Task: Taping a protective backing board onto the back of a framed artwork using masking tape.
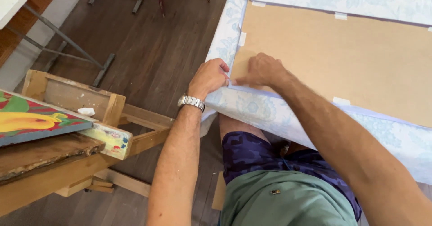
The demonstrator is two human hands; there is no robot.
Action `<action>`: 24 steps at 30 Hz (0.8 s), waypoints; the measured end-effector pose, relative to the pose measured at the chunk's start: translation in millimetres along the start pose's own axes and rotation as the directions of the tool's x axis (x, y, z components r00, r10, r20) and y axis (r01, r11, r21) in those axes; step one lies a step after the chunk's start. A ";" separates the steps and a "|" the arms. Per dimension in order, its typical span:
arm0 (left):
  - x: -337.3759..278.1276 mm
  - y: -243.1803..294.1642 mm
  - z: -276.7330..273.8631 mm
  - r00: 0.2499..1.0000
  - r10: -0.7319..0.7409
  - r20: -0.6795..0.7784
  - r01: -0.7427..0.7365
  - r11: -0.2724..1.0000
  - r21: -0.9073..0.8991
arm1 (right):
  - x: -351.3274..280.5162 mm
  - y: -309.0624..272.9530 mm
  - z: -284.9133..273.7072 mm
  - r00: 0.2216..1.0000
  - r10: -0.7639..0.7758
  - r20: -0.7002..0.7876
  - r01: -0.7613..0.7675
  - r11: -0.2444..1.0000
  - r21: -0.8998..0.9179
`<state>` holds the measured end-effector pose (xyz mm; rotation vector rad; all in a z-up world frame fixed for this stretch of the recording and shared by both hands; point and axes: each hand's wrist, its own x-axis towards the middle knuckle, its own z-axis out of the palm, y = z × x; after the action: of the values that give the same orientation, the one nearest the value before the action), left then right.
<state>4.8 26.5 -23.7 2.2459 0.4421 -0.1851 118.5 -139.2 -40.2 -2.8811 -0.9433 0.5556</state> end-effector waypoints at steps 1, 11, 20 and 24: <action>-3.7 4.1 -4.6 1.000 -0.002 0.004 0.002 1.000 0.014 | 1.4 -2.5 1.0 1.000 0.019 -0.014 -0.019 0.999 -0.037; -15.0 19.5 -10.2 1.000 -0.014 0.022 0.014 0.999 0.032 | -3.6 -4.7 -3.0 0.999 0.006 -0.046 -0.009 0.998 -0.058; 0.8 6.0 -1.9 0.999 -0.025 0.024 0.023 0.996 0.081 | 32.6 30.9 11.3 0.996 -0.055 0.073 0.054 0.998 0.016; -1.0 6.7 -0.6 0.999 -0.037 0.026 0.034 0.994 0.102 | 16.8 11.9 11.6 1.000 0.005 -0.003 -0.005 0.999 0.050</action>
<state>6.4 22.6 -18.4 2.3331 0.4674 -0.2620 133.6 -139.7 -58.3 -2.8398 -0.9087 0.5664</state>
